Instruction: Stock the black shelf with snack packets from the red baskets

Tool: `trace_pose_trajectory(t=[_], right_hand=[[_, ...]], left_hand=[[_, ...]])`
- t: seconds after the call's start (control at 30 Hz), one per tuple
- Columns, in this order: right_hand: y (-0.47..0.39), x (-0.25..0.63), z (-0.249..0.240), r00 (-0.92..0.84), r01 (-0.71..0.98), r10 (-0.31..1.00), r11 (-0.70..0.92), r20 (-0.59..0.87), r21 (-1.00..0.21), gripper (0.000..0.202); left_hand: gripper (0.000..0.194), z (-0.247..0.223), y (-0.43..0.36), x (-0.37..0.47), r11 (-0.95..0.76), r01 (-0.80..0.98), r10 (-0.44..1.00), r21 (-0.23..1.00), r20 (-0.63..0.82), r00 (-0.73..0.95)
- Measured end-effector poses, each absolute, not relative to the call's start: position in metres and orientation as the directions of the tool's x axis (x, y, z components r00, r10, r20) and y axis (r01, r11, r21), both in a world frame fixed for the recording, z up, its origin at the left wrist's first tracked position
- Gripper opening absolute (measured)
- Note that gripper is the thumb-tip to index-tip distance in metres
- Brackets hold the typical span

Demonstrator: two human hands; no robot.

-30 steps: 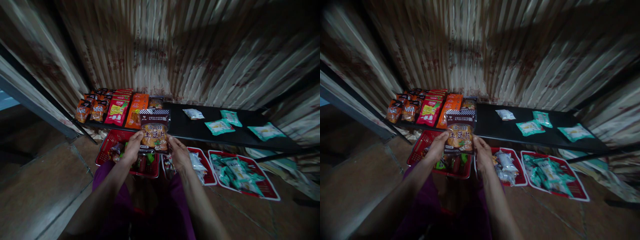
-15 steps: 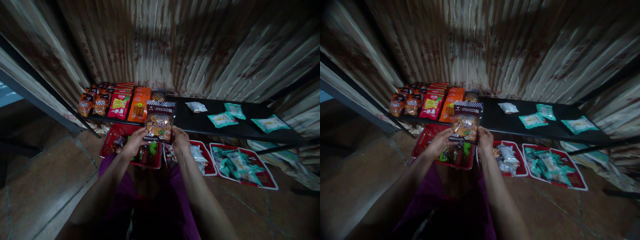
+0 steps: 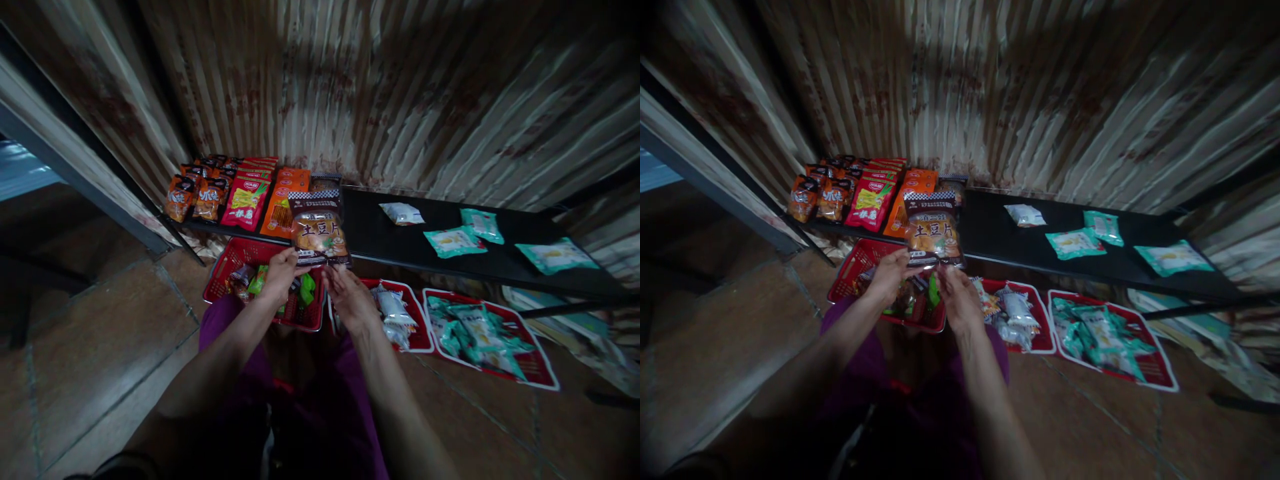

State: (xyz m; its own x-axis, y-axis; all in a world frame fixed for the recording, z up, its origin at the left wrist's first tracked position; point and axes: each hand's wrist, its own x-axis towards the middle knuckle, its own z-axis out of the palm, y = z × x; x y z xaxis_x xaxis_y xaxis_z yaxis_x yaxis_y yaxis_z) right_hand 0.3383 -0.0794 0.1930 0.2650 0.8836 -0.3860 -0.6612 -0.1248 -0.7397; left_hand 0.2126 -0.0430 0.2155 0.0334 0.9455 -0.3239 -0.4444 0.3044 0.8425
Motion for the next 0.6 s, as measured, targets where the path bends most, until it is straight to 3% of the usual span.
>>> trace_pose_trajectory(t=[0.2,0.37,0.6], right_hand=[[-0.073,0.304,0.183,0.292,-0.736,0.877,-0.05,-0.383,-0.676,0.03],[-0.072,0.298,0.179,0.34,-0.686,0.866,-0.038,-0.366,-0.726,0.035],[-0.084,0.311,0.188,0.302,-0.599,0.911,-0.047,-0.28,-0.799,0.03]], left_hand=[[0.009,0.208,-0.049,0.222,0.279,-0.413,0.954,0.867,-0.299,0.016],[0.011,0.206,-0.043,0.214,0.327,-0.472,0.934,0.819,-0.357,0.027],[0.015,0.201,-0.04,0.212,0.288,-0.509,0.944,0.811,-0.329,0.011]])
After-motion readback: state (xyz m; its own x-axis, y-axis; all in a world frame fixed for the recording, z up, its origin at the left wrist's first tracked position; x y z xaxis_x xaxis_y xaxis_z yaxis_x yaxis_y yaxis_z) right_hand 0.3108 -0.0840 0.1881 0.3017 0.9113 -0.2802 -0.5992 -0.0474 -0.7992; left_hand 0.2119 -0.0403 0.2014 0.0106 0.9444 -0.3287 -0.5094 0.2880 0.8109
